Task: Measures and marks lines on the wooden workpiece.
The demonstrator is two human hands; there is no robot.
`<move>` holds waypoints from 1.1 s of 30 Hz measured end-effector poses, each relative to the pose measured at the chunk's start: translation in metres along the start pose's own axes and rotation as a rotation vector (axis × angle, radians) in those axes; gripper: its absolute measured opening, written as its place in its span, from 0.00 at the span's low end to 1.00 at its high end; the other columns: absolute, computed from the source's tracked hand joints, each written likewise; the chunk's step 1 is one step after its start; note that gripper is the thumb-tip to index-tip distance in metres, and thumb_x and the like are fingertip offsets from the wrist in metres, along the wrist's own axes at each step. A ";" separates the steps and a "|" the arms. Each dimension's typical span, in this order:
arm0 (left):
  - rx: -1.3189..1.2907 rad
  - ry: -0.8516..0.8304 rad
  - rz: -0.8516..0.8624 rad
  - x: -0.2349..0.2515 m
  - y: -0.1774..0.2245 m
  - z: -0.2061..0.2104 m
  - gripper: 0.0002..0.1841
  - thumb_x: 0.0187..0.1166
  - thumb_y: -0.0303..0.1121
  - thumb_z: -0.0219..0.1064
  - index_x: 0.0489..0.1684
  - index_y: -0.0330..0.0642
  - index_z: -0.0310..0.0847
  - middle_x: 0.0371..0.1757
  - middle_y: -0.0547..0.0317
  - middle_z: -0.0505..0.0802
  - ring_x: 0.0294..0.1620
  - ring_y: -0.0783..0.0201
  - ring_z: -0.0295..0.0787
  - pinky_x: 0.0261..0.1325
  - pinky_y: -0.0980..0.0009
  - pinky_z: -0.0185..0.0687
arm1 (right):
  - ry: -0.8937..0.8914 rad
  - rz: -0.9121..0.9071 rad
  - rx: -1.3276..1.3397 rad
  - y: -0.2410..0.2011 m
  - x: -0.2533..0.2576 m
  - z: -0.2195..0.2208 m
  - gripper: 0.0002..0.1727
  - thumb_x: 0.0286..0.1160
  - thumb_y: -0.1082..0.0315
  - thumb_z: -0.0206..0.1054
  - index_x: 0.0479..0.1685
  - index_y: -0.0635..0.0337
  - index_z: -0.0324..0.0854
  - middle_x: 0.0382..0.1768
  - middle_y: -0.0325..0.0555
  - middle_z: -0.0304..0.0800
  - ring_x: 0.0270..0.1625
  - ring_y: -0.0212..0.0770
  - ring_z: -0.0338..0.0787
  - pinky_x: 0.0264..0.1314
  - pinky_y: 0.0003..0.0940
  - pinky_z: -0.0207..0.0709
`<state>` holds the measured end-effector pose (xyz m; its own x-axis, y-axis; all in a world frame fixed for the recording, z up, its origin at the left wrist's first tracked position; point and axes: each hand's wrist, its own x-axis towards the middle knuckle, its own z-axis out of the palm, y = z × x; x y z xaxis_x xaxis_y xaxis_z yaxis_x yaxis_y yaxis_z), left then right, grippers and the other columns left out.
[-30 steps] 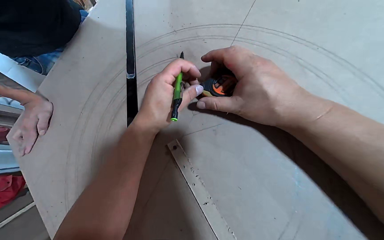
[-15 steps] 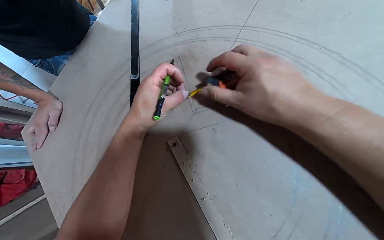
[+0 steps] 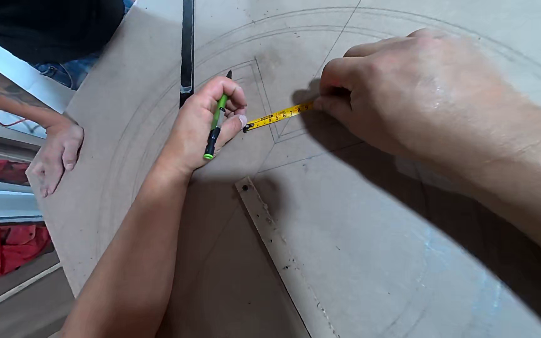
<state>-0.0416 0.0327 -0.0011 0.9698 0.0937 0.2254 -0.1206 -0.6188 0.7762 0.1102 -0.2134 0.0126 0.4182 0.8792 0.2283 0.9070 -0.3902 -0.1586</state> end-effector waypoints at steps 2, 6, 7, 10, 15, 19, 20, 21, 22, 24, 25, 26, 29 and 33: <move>0.000 0.004 -0.018 0.000 0.001 0.000 0.13 0.74 0.22 0.72 0.53 0.39 0.80 0.44 0.57 0.91 0.40 0.65 0.89 0.42 0.71 0.88 | 0.000 0.006 -0.004 -0.001 0.000 0.000 0.11 0.85 0.58 0.63 0.37 0.52 0.83 0.31 0.48 0.84 0.35 0.56 0.87 0.34 0.59 0.72; 0.004 0.008 -0.050 0.000 0.003 0.001 0.13 0.74 0.22 0.72 0.54 0.40 0.80 0.43 0.58 0.91 0.37 0.67 0.88 0.37 0.73 0.86 | 0.016 0.021 0.003 -0.003 -0.001 0.001 0.12 0.85 0.58 0.63 0.33 0.51 0.80 0.28 0.46 0.82 0.33 0.53 0.87 0.31 0.56 0.71; 0.009 0.009 -0.059 0.000 0.004 0.001 0.12 0.75 0.23 0.72 0.54 0.41 0.81 0.43 0.58 0.91 0.37 0.67 0.88 0.37 0.74 0.86 | 0.021 0.018 0.002 -0.002 -0.001 0.001 0.12 0.84 0.59 0.63 0.32 0.51 0.80 0.27 0.46 0.82 0.32 0.53 0.86 0.31 0.56 0.71; 0.025 0.008 -0.072 0.000 0.005 0.001 0.12 0.75 0.24 0.73 0.53 0.42 0.81 0.43 0.59 0.91 0.37 0.68 0.88 0.37 0.74 0.86 | 0.019 0.017 0.007 -0.002 -0.001 0.001 0.11 0.84 0.58 0.64 0.33 0.51 0.80 0.28 0.45 0.83 0.33 0.53 0.87 0.32 0.56 0.72; 0.033 -0.001 -0.065 0.001 0.005 0.000 0.11 0.75 0.24 0.72 0.53 0.42 0.82 0.43 0.60 0.91 0.38 0.69 0.88 0.38 0.75 0.86 | 0.016 0.007 0.007 -0.001 0.000 0.001 0.11 0.84 0.59 0.64 0.32 0.51 0.81 0.27 0.45 0.83 0.34 0.52 0.87 0.34 0.56 0.72; 0.025 0.007 -0.051 0.000 0.006 0.001 0.11 0.76 0.24 0.72 0.53 0.42 0.82 0.44 0.60 0.91 0.38 0.69 0.88 0.38 0.75 0.85 | 0.003 0.011 0.017 -0.001 -0.001 0.001 0.11 0.84 0.57 0.64 0.33 0.50 0.80 0.28 0.43 0.83 0.34 0.51 0.87 0.34 0.55 0.72; 0.038 0.058 -0.035 -0.001 0.006 0.001 0.11 0.76 0.24 0.72 0.53 0.40 0.82 0.44 0.59 0.91 0.38 0.69 0.88 0.39 0.75 0.86 | -0.004 0.032 0.015 0.000 -0.001 0.001 0.12 0.84 0.57 0.64 0.33 0.50 0.80 0.28 0.43 0.83 0.34 0.51 0.87 0.34 0.56 0.72; 0.091 0.157 -0.015 -0.004 0.006 -0.002 0.11 0.77 0.25 0.71 0.54 0.39 0.82 0.45 0.58 0.92 0.39 0.69 0.88 0.40 0.73 0.86 | -0.003 0.064 0.003 0.002 -0.002 -0.001 0.12 0.85 0.57 0.63 0.33 0.51 0.80 0.28 0.46 0.83 0.34 0.54 0.87 0.33 0.57 0.72; 0.193 0.286 -0.034 -0.006 0.005 -0.008 0.12 0.78 0.27 0.69 0.56 0.38 0.81 0.47 0.57 0.92 0.41 0.68 0.89 0.44 0.70 0.88 | 0.005 0.112 -0.025 0.006 -0.002 -0.003 0.13 0.86 0.58 0.61 0.35 0.55 0.79 0.30 0.52 0.84 0.36 0.59 0.88 0.33 0.61 0.73; 0.445 0.477 -0.297 -0.016 0.000 -0.024 0.15 0.83 0.35 0.66 0.65 0.45 0.79 0.59 0.58 0.92 0.50 0.67 0.91 0.53 0.65 0.89 | -0.001 0.241 -0.103 0.012 -0.003 -0.006 0.13 0.87 0.62 0.57 0.42 0.63 0.79 0.38 0.65 0.85 0.45 0.71 0.88 0.41 0.70 0.72; 0.504 0.465 -0.463 -0.021 -0.005 -0.030 0.16 0.86 0.36 0.63 0.70 0.48 0.77 0.66 0.57 0.90 0.56 0.63 0.91 0.59 0.57 0.88 | 0.003 0.289 -0.125 0.014 -0.002 -0.006 0.12 0.85 0.65 0.56 0.46 0.65 0.80 0.42 0.68 0.86 0.52 0.73 0.87 0.48 0.72 0.71; 0.506 0.412 -0.574 -0.024 -0.009 -0.032 0.16 0.88 0.37 0.61 0.71 0.49 0.77 0.70 0.57 0.88 0.62 0.60 0.90 0.63 0.51 0.87 | 0.023 0.301 -0.128 0.015 -0.001 -0.005 0.12 0.83 0.66 0.56 0.49 0.65 0.81 0.46 0.68 0.85 0.56 0.74 0.85 0.52 0.73 0.70; 0.456 0.241 -0.510 -0.022 0.003 -0.010 0.15 0.87 0.37 0.63 0.69 0.52 0.81 0.78 0.63 0.85 0.76 0.66 0.83 0.75 0.55 0.83 | 0.123 0.111 -0.031 0.007 -0.001 0.001 0.20 0.84 0.60 0.55 0.66 0.61 0.80 0.60 0.65 0.85 0.65 0.71 0.83 0.64 0.71 0.70; 0.369 0.084 -0.276 -0.008 0.015 0.013 0.16 0.85 0.40 0.67 0.68 0.54 0.84 0.77 0.69 0.86 0.79 0.72 0.80 0.79 0.62 0.80 | 0.044 -0.201 0.177 -0.018 0.002 0.025 0.42 0.81 0.29 0.48 0.86 0.47 0.71 0.81 0.50 0.76 0.81 0.55 0.78 0.78 0.60 0.72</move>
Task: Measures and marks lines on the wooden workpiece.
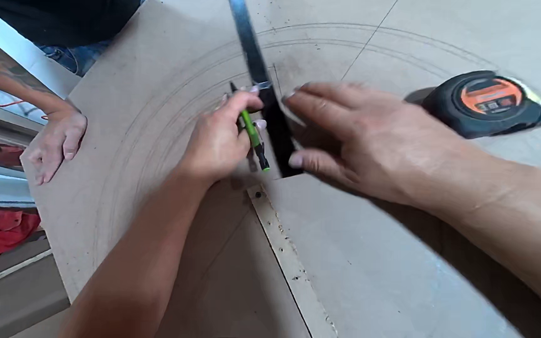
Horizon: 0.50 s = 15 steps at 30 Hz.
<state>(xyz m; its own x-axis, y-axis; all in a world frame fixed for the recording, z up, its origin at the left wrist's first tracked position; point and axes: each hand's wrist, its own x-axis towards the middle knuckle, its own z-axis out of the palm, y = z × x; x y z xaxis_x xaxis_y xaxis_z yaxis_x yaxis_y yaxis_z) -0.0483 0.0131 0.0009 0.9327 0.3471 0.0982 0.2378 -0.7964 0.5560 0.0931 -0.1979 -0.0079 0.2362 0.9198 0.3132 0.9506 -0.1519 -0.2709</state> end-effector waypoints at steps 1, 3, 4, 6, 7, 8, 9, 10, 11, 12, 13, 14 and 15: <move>-0.120 0.011 0.069 0.001 -0.005 -0.001 0.16 0.87 0.36 0.63 0.69 0.48 0.84 0.73 0.66 0.89 0.75 0.71 0.83 0.78 0.63 0.81 | -0.069 -0.020 0.021 -0.003 0.000 0.007 0.47 0.78 0.23 0.44 0.89 0.44 0.68 0.86 0.48 0.71 0.87 0.53 0.72 0.86 0.60 0.64; -0.501 0.084 0.157 0.002 -0.017 -0.009 0.19 0.94 0.31 0.48 0.73 0.31 0.76 0.62 0.51 0.95 0.64 0.58 0.92 0.72 0.57 0.87 | -0.130 -0.046 0.023 -0.002 -0.001 0.013 0.50 0.77 0.20 0.40 0.89 0.45 0.70 0.90 0.46 0.67 0.92 0.51 0.64 0.93 0.61 0.52; -0.665 0.101 0.139 0.002 -0.021 -0.014 0.23 0.96 0.35 0.41 0.77 0.30 0.73 0.54 0.47 0.96 0.56 0.54 0.95 0.64 0.55 0.90 | -0.137 -0.056 0.027 -0.001 -0.002 0.013 0.51 0.76 0.19 0.40 0.89 0.45 0.70 0.90 0.46 0.66 0.93 0.50 0.62 0.94 0.61 0.50; -0.804 0.081 0.065 -0.002 -0.027 -0.022 0.29 0.97 0.44 0.37 0.69 0.32 0.81 0.38 0.52 0.94 0.36 0.60 0.91 0.41 0.63 0.90 | -0.168 -0.069 0.066 0.000 -0.004 0.010 0.55 0.71 0.17 0.46 0.91 0.46 0.66 0.92 0.43 0.62 0.95 0.47 0.57 0.97 0.59 0.44; -0.826 0.053 0.042 -0.005 -0.029 -0.022 0.26 0.96 0.42 0.43 0.60 0.31 0.86 0.34 0.53 0.94 0.31 0.62 0.90 0.36 0.65 0.89 | -0.170 -0.067 0.087 0.000 -0.004 0.009 0.57 0.68 0.17 0.49 0.92 0.48 0.64 0.93 0.41 0.61 0.95 0.45 0.56 0.98 0.57 0.43; -0.825 0.026 0.037 -0.007 -0.029 -0.022 0.20 0.93 0.36 0.52 0.53 0.29 0.88 0.32 0.52 0.94 0.28 0.63 0.90 0.32 0.67 0.89 | -0.167 -0.055 0.096 0.000 -0.004 0.009 0.59 0.65 0.16 0.52 0.93 0.50 0.62 0.92 0.40 0.61 0.95 0.43 0.55 0.98 0.55 0.43; -0.800 0.003 0.035 -0.009 -0.028 -0.021 0.12 0.88 0.30 0.60 0.49 0.29 0.87 0.32 0.51 0.95 0.27 0.63 0.91 0.30 0.68 0.90 | -0.164 -0.031 0.088 -0.002 -0.004 0.009 0.61 0.64 0.16 0.53 0.93 0.51 0.60 0.92 0.41 0.61 0.95 0.42 0.56 0.98 0.54 0.43; -0.756 -0.015 0.037 -0.010 -0.025 -0.020 0.07 0.83 0.26 0.66 0.46 0.29 0.86 0.31 0.50 0.95 0.27 0.63 0.92 0.29 0.70 0.90 | -0.160 -0.007 0.077 -0.003 -0.003 0.010 0.62 0.63 0.15 0.53 0.93 0.53 0.61 0.92 0.44 0.62 0.95 0.44 0.57 0.98 0.53 0.45; -0.706 -0.022 0.040 -0.010 -0.022 -0.019 0.04 0.80 0.24 0.68 0.44 0.31 0.86 0.31 0.51 0.95 0.27 0.64 0.92 0.28 0.71 0.90 | -0.154 0.010 0.068 -0.004 -0.003 0.011 0.63 0.62 0.14 0.52 0.91 0.55 0.63 0.91 0.46 0.63 0.94 0.45 0.58 0.98 0.54 0.46; -0.668 -0.022 0.041 -0.009 -0.020 -0.018 0.03 0.78 0.23 0.70 0.42 0.32 0.86 0.30 0.52 0.94 0.27 0.64 0.92 0.27 0.72 0.89 | -0.149 0.015 0.063 -0.004 -0.001 0.012 0.62 0.63 0.14 0.51 0.90 0.56 0.66 0.91 0.47 0.64 0.94 0.46 0.60 0.97 0.54 0.48; -0.646 -0.020 0.043 -0.009 -0.018 -0.017 0.03 0.77 0.22 0.71 0.41 0.32 0.86 0.29 0.53 0.94 0.26 0.65 0.92 0.27 0.73 0.89 | -0.148 0.012 0.056 -0.003 0.001 0.012 0.62 0.63 0.14 0.50 0.89 0.56 0.68 0.90 0.47 0.66 0.93 0.46 0.61 0.97 0.55 0.48; -0.631 -0.018 0.045 -0.009 -0.017 -0.017 0.03 0.76 0.22 0.71 0.41 0.33 0.86 0.28 0.54 0.94 0.26 0.65 0.92 0.26 0.73 0.88 | -0.146 -0.001 0.051 -0.003 0.003 0.012 0.61 0.64 0.15 0.50 0.88 0.55 0.69 0.89 0.46 0.68 0.93 0.46 0.62 0.96 0.55 0.48; -0.620 -0.016 0.045 -0.008 -0.017 -0.016 0.02 0.76 0.23 0.72 0.40 0.33 0.87 0.28 0.54 0.94 0.25 0.66 0.91 0.25 0.74 0.88 | -0.145 -0.014 0.049 -0.002 0.005 0.013 0.60 0.65 0.15 0.50 0.88 0.54 0.69 0.89 0.44 0.69 0.92 0.46 0.63 0.96 0.56 0.48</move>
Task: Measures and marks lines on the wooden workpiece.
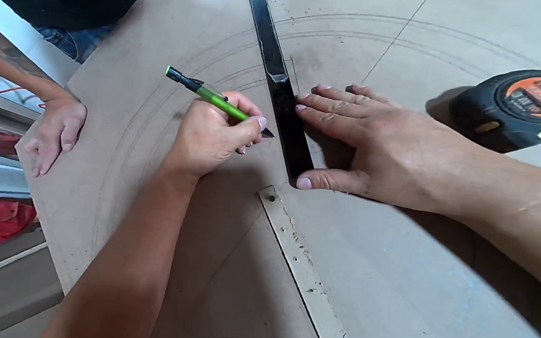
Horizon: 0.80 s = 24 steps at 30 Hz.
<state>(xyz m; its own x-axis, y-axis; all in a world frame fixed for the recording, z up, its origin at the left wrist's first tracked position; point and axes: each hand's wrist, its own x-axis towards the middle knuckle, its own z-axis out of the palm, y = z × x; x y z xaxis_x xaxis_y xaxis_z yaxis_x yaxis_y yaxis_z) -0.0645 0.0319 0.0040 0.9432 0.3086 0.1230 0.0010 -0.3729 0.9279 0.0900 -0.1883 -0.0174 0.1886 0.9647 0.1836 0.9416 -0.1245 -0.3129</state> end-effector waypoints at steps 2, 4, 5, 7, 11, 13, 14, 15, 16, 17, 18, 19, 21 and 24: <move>0.020 0.002 -0.005 0.001 0.001 0.001 0.02 0.76 0.23 0.72 0.39 0.34 0.87 0.28 0.54 0.94 0.25 0.66 0.91 0.24 0.74 0.87 | 0.003 -0.020 -0.010 0.001 0.002 0.000 0.58 0.67 0.16 0.50 0.89 0.53 0.68 0.89 0.42 0.68 0.93 0.45 0.62 0.96 0.57 0.47; 0.052 0.004 -0.017 0.001 0.002 0.002 0.02 0.76 0.24 0.73 0.38 0.35 0.88 0.28 0.56 0.94 0.24 0.68 0.90 0.23 0.76 0.85 | 0.010 -0.028 -0.003 0.002 0.003 0.001 0.57 0.68 0.17 0.49 0.90 0.52 0.66 0.89 0.41 0.68 0.93 0.45 0.62 0.96 0.57 0.46; 0.064 0.004 -0.025 0.001 0.003 0.002 0.02 0.77 0.25 0.73 0.38 0.35 0.88 0.28 0.56 0.94 0.24 0.68 0.90 0.23 0.76 0.85 | 0.014 -0.032 0.004 0.002 0.002 0.001 0.56 0.69 0.18 0.49 0.91 0.50 0.65 0.89 0.40 0.69 0.93 0.45 0.62 0.96 0.58 0.46; 0.076 0.009 -0.035 0.001 0.004 0.003 0.02 0.77 0.25 0.73 0.38 0.36 0.88 0.28 0.57 0.94 0.24 0.68 0.90 0.24 0.76 0.85 | 0.022 -0.044 0.020 0.005 0.002 0.002 0.52 0.70 0.19 0.49 0.91 0.44 0.66 0.88 0.38 0.70 0.93 0.45 0.62 0.95 0.60 0.47; 0.089 0.031 -0.055 0.001 0.006 0.004 0.02 0.77 0.26 0.73 0.37 0.37 0.88 0.27 0.58 0.94 0.24 0.69 0.90 0.24 0.76 0.85 | 0.005 -0.069 0.032 0.007 0.002 0.001 0.45 0.73 0.21 0.49 0.86 0.35 0.73 0.89 0.35 0.68 0.93 0.46 0.60 0.95 0.62 0.46; 0.099 0.040 -0.056 0.001 0.007 0.005 0.01 0.77 0.26 0.73 0.37 0.38 0.89 0.26 0.59 0.94 0.23 0.70 0.89 0.23 0.76 0.85 | -0.001 -0.076 0.030 0.008 0.002 0.000 0.46 0.73 0.20 0.48 0.86 0.34 0.73 0.90 0.35 0.67 0.94 0.47 0.60 0.95 0.63 0.47; 0.105 0.043 -0.056 0.001 0.008 0.005 0.01 0.76 0.26 0.74 0.36 0.38 0.89 0.26 0.59 0.94 0.23 0.70 0.90 0.23 0.76 0.85 | -0.001 -0.085 0.029 0.008 0.001 0.000 0.46 0.73 0.20 0.48 0.86 0.35 0.74 0.90 0.35 0.68 0.93 0.47 0.60 0.95 0.63 0.47; 0.108 0.046 -0.057 0.000 0.008 0.006 0.01 0.76 0.25 0.74 0.36 0.38 0.89 0.26 0.59 0.94 0.23 0.70 0.89 0.23 0.77 0.85 | -0.001 -0.098 0.029 0.008 0.001 0.000 0.45 0.73 0.21 0.49 0.86 0.35 0.74 0.90 0.35 0.67 0.93 0.46 0.60 0.95 0.63 0.46; 0.111 0.047 -0.057 0.000 0.009 0.006 0.01 0.76 0.25 0.74 0.36 0.38 0.89 0.26 0.59 0.94 0.22 0.70 0.89 0.22 0.77 0.85 | -0.003 -0.109 0.027 0.008 0.000 -0.001 0.45 0.74 0.21 0.49 0.86 0.36 0.74 0.90 0.36 0.67 0.94 0.46 0.60 0.95 0.63 0.46; 0.113 0.045 -0.061 0.000 0.009 0.006 0.01 0.76 0.25 0.74 0.36 0.38 0.89 0.26 0.59 0.94 0.22 0.70 0.89 0.22 0.77 0.84 | -0.006 -0.113 0.024 0.007 0.000 -0.001 0.45 0.74 0.22 0.49 0.86 0.36 0.74 0.90 0.35 0.67 0.94 0.46 0.60 0.95 0.63 0.46; 0.113 0.044 -0.065 0.000 0.009 0.006 0.01 0.76 0.25 0.74 0.36 0.38 0.89 0.26 0.59 0.94 0.23 0.70 0.89 0.22 0.77 0.84 | -0.007 -0.110 0.023 0.007 0.000 -0.001 0.45 0.74 0.21 0.49 0.86 0.35 0.74 0.90 0.35 0.68 0.94 0.45 0.60 0.95 0.63 0.46; 0.110 0.042 -0.065 0.000 0.008 0.006 0.01 0.76 0.25 0.74 0.36 0.38 0.89 0.26 0.59 0.94 0.23 0.70 0.89 0.22 0.77 0.84 | -0.010 -0.110 0.025 0.007 -0.001 -0.001 0.45 0.74 0.21 0.48 0.86 0.35 0.74 0.89 0.34 0.68 0.93 0.45 0.61 0.95 0.63 0.46; 0.101 0.041 -0.058 0.000 0.007 0.006 0.02 0.76 0.25 0.74 0.36 0.38 0.89 0.26 0.58 0.94 0.22 0.70 0.89 0.22 0.77 0.84 | -0.017 -0.120 0.025 0.006 -0.001 -0.003 0.44 0.74 0.22 0.49 0.86 0.36 0.74 0.89 0.35 0.68 0.94 0.44 0.60 0.95 0.63 0.45; 0.107 0.043 -0.063 0.001 0.008 0.006 0.02 0.76 0.26 0.74 0.36 0.38 0.89 0.27 0.58 0.94 0.23 0.70 0.90 0.22 0.77 0.85 | -0.009 -0.129 0.025 0.004 -0.002 -0.003 0.43 0.75 0.23 0.51 0.84 0.37 0.76 0.89 0.36 0.69 0.93 0.45 0.61 0.95 0.63 0.45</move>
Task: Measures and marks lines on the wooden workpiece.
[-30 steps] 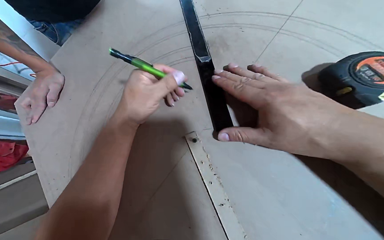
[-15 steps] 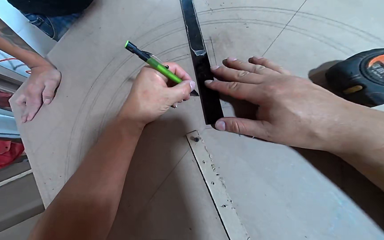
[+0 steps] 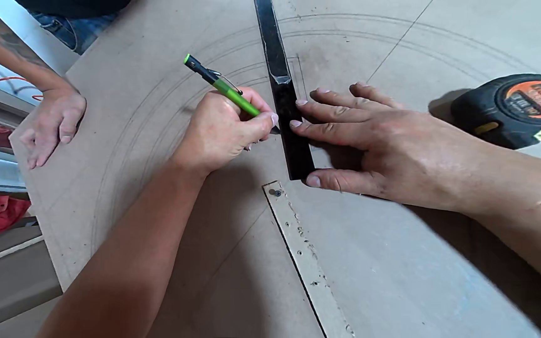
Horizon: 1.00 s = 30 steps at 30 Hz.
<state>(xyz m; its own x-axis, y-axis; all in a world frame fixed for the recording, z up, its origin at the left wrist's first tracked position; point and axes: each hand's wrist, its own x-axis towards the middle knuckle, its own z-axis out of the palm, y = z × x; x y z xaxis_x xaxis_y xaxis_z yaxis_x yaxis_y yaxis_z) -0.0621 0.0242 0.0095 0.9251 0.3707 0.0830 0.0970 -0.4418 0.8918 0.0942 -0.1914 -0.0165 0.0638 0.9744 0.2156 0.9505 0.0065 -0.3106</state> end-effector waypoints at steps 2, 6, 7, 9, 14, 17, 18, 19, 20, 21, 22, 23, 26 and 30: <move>-0.001 -0.002 -0.002 0.000 0.001 0.000 0.02 0.76 0.26 0.74 0.36 0.38 0.89 0.26 0.58 0.94 0.23 0.70 0.90 0.23 0.77 0.85 | 0.005 -0.002 0.007 0.000 -0.001 0.000 0.43 0.75 0.24 0.51 0.84 0.38 0.76 0.89 0.37 0.69 0.93 0.45 0.61 0.95 0.63 0.45; -0.013 -0.007 -0.005 0.001 0.000 0.000 0.02 0.76 0.26 0.74 0.36 0.37 0.89 0.26 0.58 0.94 0.22 0.70 0.89 0.21 0.77 0.83 | 0.008 -0.002 0.027 0.002 0.000 -0.001 0.43 0.74 0.24 0.53 0.84 0.37 0.76 0.89 0.35 0.69 0.93 0.43 0.61 0.96 0.62 0.45; -0.015 -0.007 -0.005 0.000 -0.001 0.000 0.02 0.76 0.26 0.74 0.36 0.38 0.89 0.26 0.58 0.94 0.22 0.70 0.89 0.21 0.77 0.83 | 0.006 0.000 0.027 0.001 0.000 0.000 0.43 0.74 0.24 0.53 0.84 0.37 0.76 0.89 0.35 0.69 0.93 0.43 0.61 0.96 0.62 0.45; -0.005 -0.004 -0.008 -0.001 -0.001 0.000 0.02 0.76 0.27 0.75 0.36 0.39 0.89 0.26 0.59 0.94 0.22 0.69 0.90 0.22 0.75 0.85 | 0.012 0.009 0.031 0.001 0.000 0.001 0.43 0.73 0.24 0.54 0.84 0.36 0.76 0.89 0.34 0.69 0.93 0.42 0.61 0.96 0.62 0.45; 0.029 0.005 -0.026 0.000 -0.002 0.000 0.03 0.75 0.31 0.74 0.33 0.44 0.91 0.25 0.62 0.94 0.24 0.70 0.90 0.25 0.73 0.85 | 0.024 0.030 0.039 0.004 0.001 0.001 0.43 0.71 0.22 0.55 0.84 0.32 0.76 0.88 0.30 0.69 0.93 0.38 0.60 0.97 0.62 0.45; 0.025 0.002 -0.043 -0.001 0.000 0.000 0.02 0.75 0.30 0.74 0.34 0.43 0.91 0.26 0.61 0.95 0.24 0.70 0.90 0.25 0.74 0.86 | 0.019 0.021 0.062 0.006 0.001 0.001 0.42 0.72 0.24 0.56 0.83 0.33 0.77 0.88 0.30 0.71 0.93 0.38 0.61 0.96 0.62 0.45; 0.021 0.002 -0.044 -0.001 0.000 0.000 0.02 0.76 0.30 0.74 0.34 0.43 0.91 0.26 0.61 0.95 0.24 0.70 0.90 0.25 0.74 0.85 | 0.016 0.020 0.068 0.006 0.002 0.000 0.41 0.72 0.24 0.56 0.83 0.33 0.77 0.87 0.30 0.71 0.93 0.38 0.61 0.96 0.61 0.46; 0.016 0.002 -0.043 -0.001 0.001 0.000 0.03 0.76 0.29 0.74 0.34 0.42 0.91 0.26 0.60 0.95 0.24 0.70 0.90 0.25 0.74 0.85 | 0.013 0.022 0.069 0.007 0.003 0.000 0.41 0.72 0.24 0.56 0.83 0.32 0.77 0.88 0.30 0.71 0.93 0.38 0.61 0.96 0.61 0.45; 0.016 -0.002 -0.039 -0.001 0.001 0.000 0.02 0.76 0.29 0.74 0.35 0.42 0.90 0.26 0.60 0.94 0.24 0.70 0.90 0.25 0.75 0.85 | 0.005 0.027 0.067 0.007 0.003 0.000 0.42 0.72 0.24 0.56 0.84 0.32 0.76 0.88 0.29 0.70 0.93 0.37 0.60 0.97 0.60 0.45; 0.014 -0.004 -0.035 -0.001 0.000 0.000 0.02 0.76 0.29 0.73 0.35 0.42 0.90 0.26 0.60 0.94 0.24 0.70 0.90 0.25 0.75 0.85 | -0.002 0.030 0.064 0.007 0.003 -0.001 0.42 0.72 0.23 0.55 0.84 0.32 0.76 0.88 0.29 0.70 0.93 0.37 0.60 0.97 0.60 0.45; 0.009 -0.004 -0.031 -0.001 0.000 0.000 0.02 0.76 0.28 0.74 0.35 0.41 0.90 0.26 0.60 0.94 0.24 0.70 0.90 0.25 0.76 0.84 | -0.005 0.032 0.063 0.007 0.003 -0.001 0.42 0.72 0.23 0.55 0.84 0.32 0.76 0.88 0.29 0.69 0.93 0.38 0.60 0.97 0.60 0.45; 0.005 -0.004 -0.028 0.000 0.000 0.000 0.02 0.76 0.28 0.74 0.35 0.41 0.90 0.26 0.59 0.94 0.23 0.70 0.89 0.25 0.76 0.84 | -0.009 0.033 0.063 0.007 0.003 -0.001 0.42 0.72 0.23 0.55 0.84 0.32 0.76 0.88 0.29 0.69 0.93 0.38 0.60 0.97 0.60 0.44; 0.008 -0.004 -0.017 0.000 0.000 0.001 0.02 0.76 0.27 0.74 0.36 0.40 0.90 0.26 0.59 0.94 0.23 0.70 0.90 0.24 0.76 0.85 | -0.014 0.034 0.055 0.007 0.004 -0.001 0.42 0.73 0.24 0.54 0.84 0.32 0.76 0.89 0.30 0.69 0.94 0.39 0.60 0.96 0.61 0.44; 0.008 0.003 -0.003 0.000 -0.002 0.000 0.02 0.76 0.27 0.74 0.36 0.39 0.90 0.27 0.58 0.94 0.23 0.69 0.89 0.23 0.76 0.83 | -0.043 0.045 0.057 0.008 0.006 -0.001 0.42 0.73 0.23 0.51 0.86 0.31 0.73 0.90 0.30 0.65 0.94 0.39 0.58 0.96 0.63 0.42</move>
<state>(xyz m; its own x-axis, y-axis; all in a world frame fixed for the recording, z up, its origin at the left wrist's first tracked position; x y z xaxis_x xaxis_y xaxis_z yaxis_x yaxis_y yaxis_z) -0.0624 0.0245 0.0077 0.9236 0.3744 0.0822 0.1023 -0.4474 0.8885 0.1028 -0.1854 -0.0171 0.0914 0.9827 0.1609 0.9282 -0.0256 -0.3713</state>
